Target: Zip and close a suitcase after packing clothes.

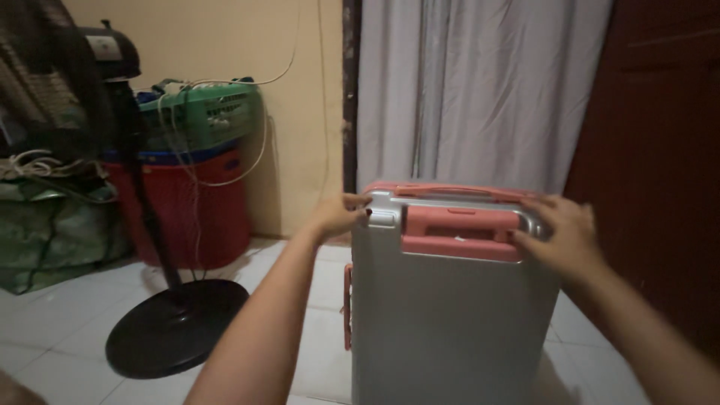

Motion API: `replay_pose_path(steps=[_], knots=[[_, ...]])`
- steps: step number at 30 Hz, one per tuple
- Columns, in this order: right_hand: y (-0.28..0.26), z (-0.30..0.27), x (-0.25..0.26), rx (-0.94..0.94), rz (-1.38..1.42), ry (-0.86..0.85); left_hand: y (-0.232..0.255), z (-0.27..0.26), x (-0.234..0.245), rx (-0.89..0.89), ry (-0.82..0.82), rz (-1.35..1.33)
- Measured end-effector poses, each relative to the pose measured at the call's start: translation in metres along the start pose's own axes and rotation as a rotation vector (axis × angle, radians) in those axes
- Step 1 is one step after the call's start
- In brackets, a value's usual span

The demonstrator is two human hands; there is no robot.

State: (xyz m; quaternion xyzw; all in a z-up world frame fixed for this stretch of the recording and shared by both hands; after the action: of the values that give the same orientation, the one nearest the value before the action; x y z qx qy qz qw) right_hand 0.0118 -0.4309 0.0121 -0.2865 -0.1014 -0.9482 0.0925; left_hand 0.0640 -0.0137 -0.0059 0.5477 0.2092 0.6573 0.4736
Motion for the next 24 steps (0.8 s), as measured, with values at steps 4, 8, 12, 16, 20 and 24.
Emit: replay_pose_path(steps=[4, 8, 12, 16, 20, 24], knots=[[0.038, -0.005, -0.03, -0.182, 0.324, -0.152, -0.003, -0.001, -0.023, -0.163, 0.403, 0.183], [0.051, -0.005, -0.058, -0.229, 0.642, -0.255, 0.019, -0.021, -0.07, -0.531, 0.733, 0.526], [0.048, -0.005, -0.056, -0.228, 0.671, -0.22, 0.034, -0.039, -0.077, -0.43, 0.724, 0.438], [0.05, -0.008, -0.067, -0.278, 0.733, -0.192, 0.035, -0.044, -0.073, -0.38, 0.683, 0.404], [0.016, -0.021, -0.047, -0.617, 1.063, -0.183, 0.029, -0.035, -0.067, -0.339, 0.625, 0.348], [-0.009, -0.022, -0.014, -0.626, 0.984, -0.204, 0.035, -0.038, -0.062, -0.279, 0.639, 0.382]])
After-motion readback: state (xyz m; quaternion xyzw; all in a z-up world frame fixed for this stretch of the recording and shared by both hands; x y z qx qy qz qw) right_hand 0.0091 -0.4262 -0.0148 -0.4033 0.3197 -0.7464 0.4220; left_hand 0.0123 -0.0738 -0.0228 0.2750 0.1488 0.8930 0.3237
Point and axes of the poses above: each hand's wrist, its own z-axis towards the middle knuckle, its own x-axis out of the back of the hand, y = z × x, the point moved 5 cm from there along z, towards the middle knuckle, and after that the axes turned 7 degrees about -z, right-handed, at the moved point
